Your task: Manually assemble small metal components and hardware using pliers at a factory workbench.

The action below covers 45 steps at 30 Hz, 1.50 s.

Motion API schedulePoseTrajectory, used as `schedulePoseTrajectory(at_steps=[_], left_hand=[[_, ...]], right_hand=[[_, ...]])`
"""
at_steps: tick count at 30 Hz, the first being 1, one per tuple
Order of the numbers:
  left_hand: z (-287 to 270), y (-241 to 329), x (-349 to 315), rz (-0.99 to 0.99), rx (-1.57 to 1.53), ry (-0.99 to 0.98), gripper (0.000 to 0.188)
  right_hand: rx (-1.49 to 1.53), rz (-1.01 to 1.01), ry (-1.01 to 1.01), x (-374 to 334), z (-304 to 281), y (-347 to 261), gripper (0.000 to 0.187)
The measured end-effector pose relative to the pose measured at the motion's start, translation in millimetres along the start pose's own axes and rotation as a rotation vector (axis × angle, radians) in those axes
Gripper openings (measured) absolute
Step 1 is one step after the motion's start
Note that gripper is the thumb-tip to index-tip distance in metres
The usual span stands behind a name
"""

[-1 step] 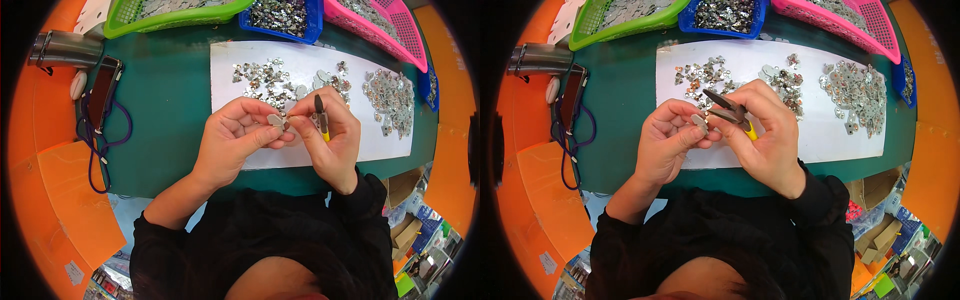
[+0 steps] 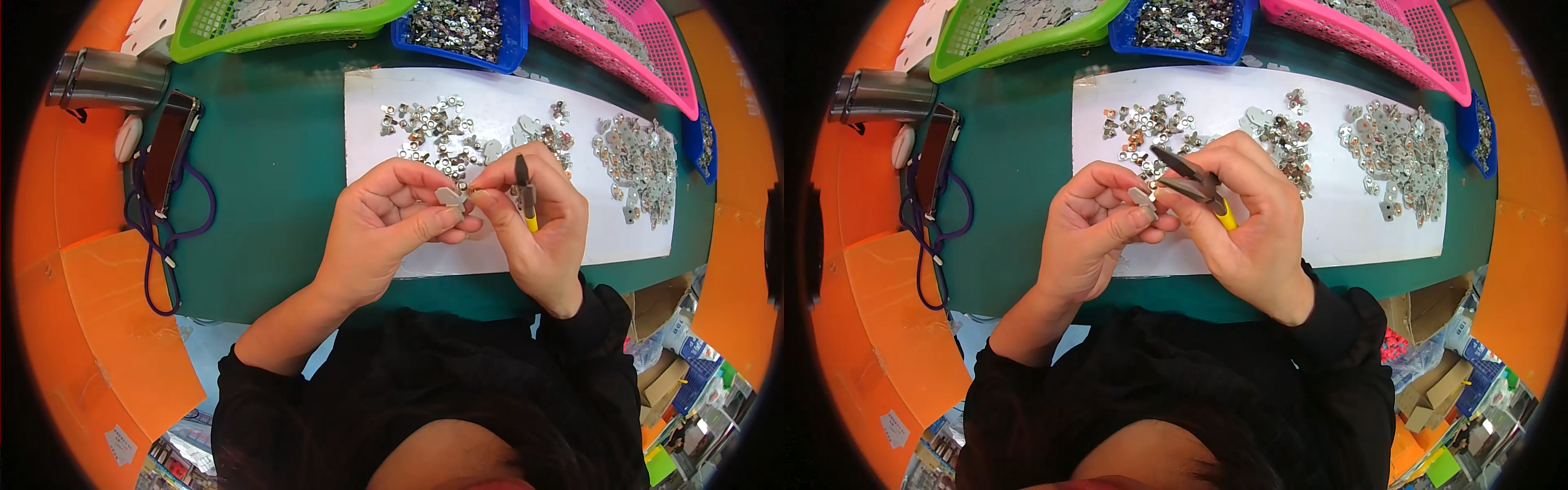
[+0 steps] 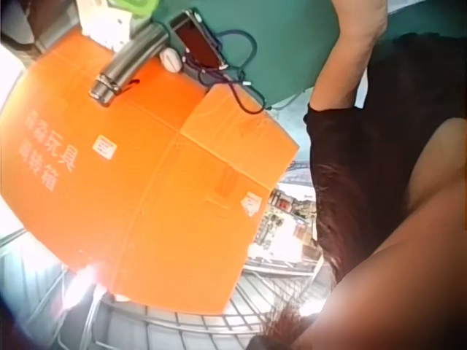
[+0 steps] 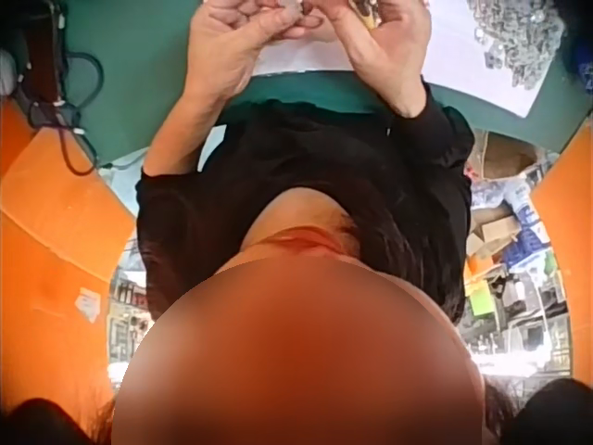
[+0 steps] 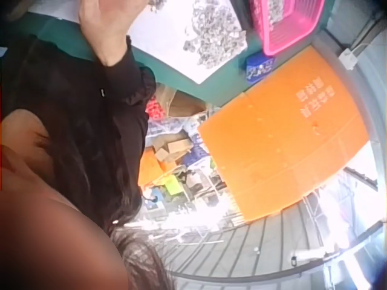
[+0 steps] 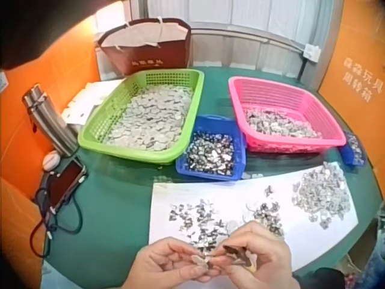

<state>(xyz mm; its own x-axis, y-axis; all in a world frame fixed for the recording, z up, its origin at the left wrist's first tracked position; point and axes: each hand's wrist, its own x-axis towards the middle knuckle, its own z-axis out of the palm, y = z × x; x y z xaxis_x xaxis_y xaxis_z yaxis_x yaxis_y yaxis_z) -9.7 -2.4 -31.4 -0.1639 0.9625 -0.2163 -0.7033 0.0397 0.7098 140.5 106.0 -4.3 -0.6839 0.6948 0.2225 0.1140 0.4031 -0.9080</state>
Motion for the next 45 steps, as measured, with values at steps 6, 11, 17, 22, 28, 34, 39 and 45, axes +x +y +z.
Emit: schedulePoseTrajectory(at_steps=[6, 11, 17, 22, 28, 34, 39, 45], left_hand=[[-2, -6, 0, 0.026, 0.004, -0.008, 0.021], [1, -3, 0, 0.079, 0.048, 0.011, 0.024], [0, -4, -1, 0.082, 0.089, 0.016, 0.03], [2, -3, -2, 0.055, 0.109, 0.021, 0.035], [7, -4, -6, 0.147, 0.28, 0.054, 0.031], [4, -10, -5, 0.476, 0.621, 0.141, 0.022], [8, 1, -1, 0.654, 1.058, 0.054, 0.028], [4, 3, -2, 0.733, 1.144, 0.014, 0.028]], right_hand=[[0.057, 0.042, 0.048, 1, 5, -2, 0.005], [-0.002, 0.03, 0.01, 3, 2, -2, 0.004], [0.295, 0.185, -0.01, 0, 6, -3, 0.01], [0.333, 0.21, -0.027, -2, 3, -7, 0.007], [0.199, 0.141, -0.09, -1, 0, -4, 0.004], [0.097, 0.047, -0.096, -3, -1, -7, 0.01], [0.072, 0.019, -0.061, -6, -6, -4, 0.016], [0.166, 0.044, -0.128, -5, -10, -3, 0.015]])
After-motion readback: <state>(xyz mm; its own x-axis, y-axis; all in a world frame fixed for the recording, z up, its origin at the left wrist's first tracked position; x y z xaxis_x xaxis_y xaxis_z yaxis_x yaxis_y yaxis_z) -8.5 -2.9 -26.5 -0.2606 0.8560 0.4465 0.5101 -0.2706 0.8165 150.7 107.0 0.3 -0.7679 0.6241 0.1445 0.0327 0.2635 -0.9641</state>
